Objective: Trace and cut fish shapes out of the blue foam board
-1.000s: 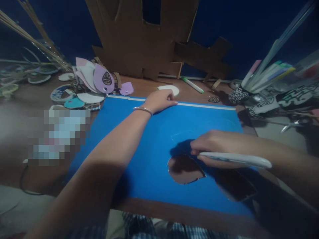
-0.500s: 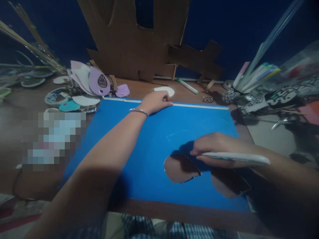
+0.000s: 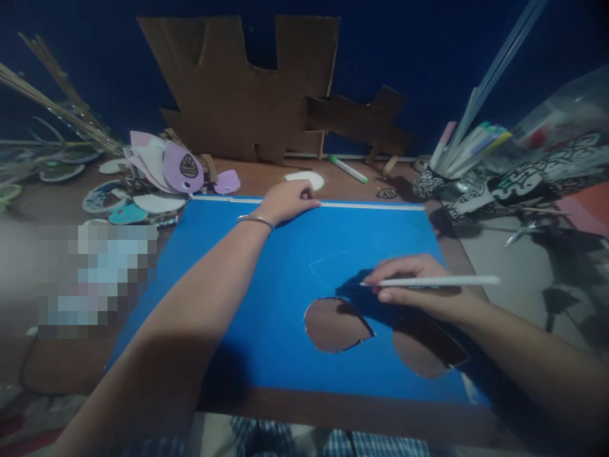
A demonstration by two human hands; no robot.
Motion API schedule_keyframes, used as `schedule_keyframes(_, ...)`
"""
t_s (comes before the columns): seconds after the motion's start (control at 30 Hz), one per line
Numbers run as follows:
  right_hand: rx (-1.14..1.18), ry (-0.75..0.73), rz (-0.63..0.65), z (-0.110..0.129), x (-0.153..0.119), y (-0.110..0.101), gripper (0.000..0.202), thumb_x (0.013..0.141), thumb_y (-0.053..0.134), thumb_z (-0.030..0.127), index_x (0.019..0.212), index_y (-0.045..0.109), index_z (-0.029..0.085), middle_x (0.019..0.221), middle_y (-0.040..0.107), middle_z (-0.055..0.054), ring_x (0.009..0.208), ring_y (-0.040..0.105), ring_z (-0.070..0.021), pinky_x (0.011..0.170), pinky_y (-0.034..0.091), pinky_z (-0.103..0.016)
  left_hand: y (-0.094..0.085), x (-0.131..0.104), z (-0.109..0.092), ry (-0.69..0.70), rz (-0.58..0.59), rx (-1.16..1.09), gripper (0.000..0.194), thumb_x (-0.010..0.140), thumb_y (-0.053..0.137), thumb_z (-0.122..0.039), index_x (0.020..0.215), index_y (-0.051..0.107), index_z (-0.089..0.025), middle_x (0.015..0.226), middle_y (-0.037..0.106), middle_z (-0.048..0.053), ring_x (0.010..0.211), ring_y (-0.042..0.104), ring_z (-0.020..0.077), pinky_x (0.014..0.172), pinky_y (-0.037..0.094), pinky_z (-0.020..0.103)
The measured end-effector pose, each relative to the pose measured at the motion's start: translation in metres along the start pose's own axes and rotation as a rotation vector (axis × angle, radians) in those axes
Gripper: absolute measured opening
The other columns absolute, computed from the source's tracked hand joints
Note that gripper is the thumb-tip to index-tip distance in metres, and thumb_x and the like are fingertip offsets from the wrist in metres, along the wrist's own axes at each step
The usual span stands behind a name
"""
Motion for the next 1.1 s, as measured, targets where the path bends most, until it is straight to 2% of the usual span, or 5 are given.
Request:
schedule_keyframes(0.23,0.074,0.165,-0.138,-0.015,0.000,0.001,0.016,0.078,0.063,0.035,0.086,0.070,0.023,0.079,0.068,-0.005,0.065,0.063,-0.0160,0.058,0.053,-0.027,0.001,0.001,0.000,-0.002,0.004,-0.001,0.033,0.075,0.055,-0.050,0.088,0.061,-0.021,0.087,0.062,0.002,0.075,0.053,0.0174,0.061,0.035,0.027)
schedule_keyframes(0.47,-0.004,0.149,-0.104,-0.011,-0.001,0.004,0.016,0.076,0.064,0.035,0.070,0.063,0.021,0.071,0.064,-0.005,0.063,0.059,-0.0166,0.054,0.048,-0.028,-0.001,0.000,-0.001,-0.030,0.010,0.010,0.031,0.075,0.056,-0.048,0.088,0.061,-0.020,0.088,0.063,0.003,0.076,0.053,0.0175,0.063,0.036,0.028)
schedule_keyframes(0.7,-0.098,0.141,-0.063,-0.015,-0.001,0.006,0.017,0.078,0.062,0.038,0.075,0.065,0.021,0.078,0.068,-0.007,0.065,0.059,-0.0165,0.051,0.044,-0.027,-0.001,0.000,-0.001,-0.014,0.002,-0.005,0.030,0.075,0.056,-0.047,0.088,0.061,-0.021,0.087,0.062,0.002,0.076,0.053,0.0175,0.063,0.036,0.028)
schedule_keyframes(0.87,-0.115,0.125,-0.059,-0.012,-0.001,0.006,0.018,0.077,0.063,0.039,0.076,0.065,0.021,0.073,0.067,-0.004,0.059,0.058,-0.0145,0.049,0.042,-0.026,-0.001,0.001,-0.001,-0.019,0.012,0.012,0.031,0.075,0.055,-0.048,0.087,0.061,-0.021,0.088,0.062,0.003,0.076,0.053,0.0179,0.062,0.035,0.028)
schedule_keyframes(1.1,-0.119,0.137,-0.049,-0.013,-0.002,0.005,0.016,0.077,0.063,0.039,0.076,0.066,0.023,0.076,0.068,-0.004,0.063,0.060,-0.0161,0.050,0.045,-0.026,-0.001,0.001,-0.003,-0.009,0.007,0.017,0.030,0.076,0.054,-0.048,0.088,0.061,-0.021,0.089,0.062,0.003,0.078,0.053,0.0189,0.064,0.037,0.029)
Point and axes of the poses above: each hand's wrist, its own x-axis towards the middle knuckle, its own y-axis out of the palm, z = x × y, the point moved 8 cm from there along x, towards the middle knuckle
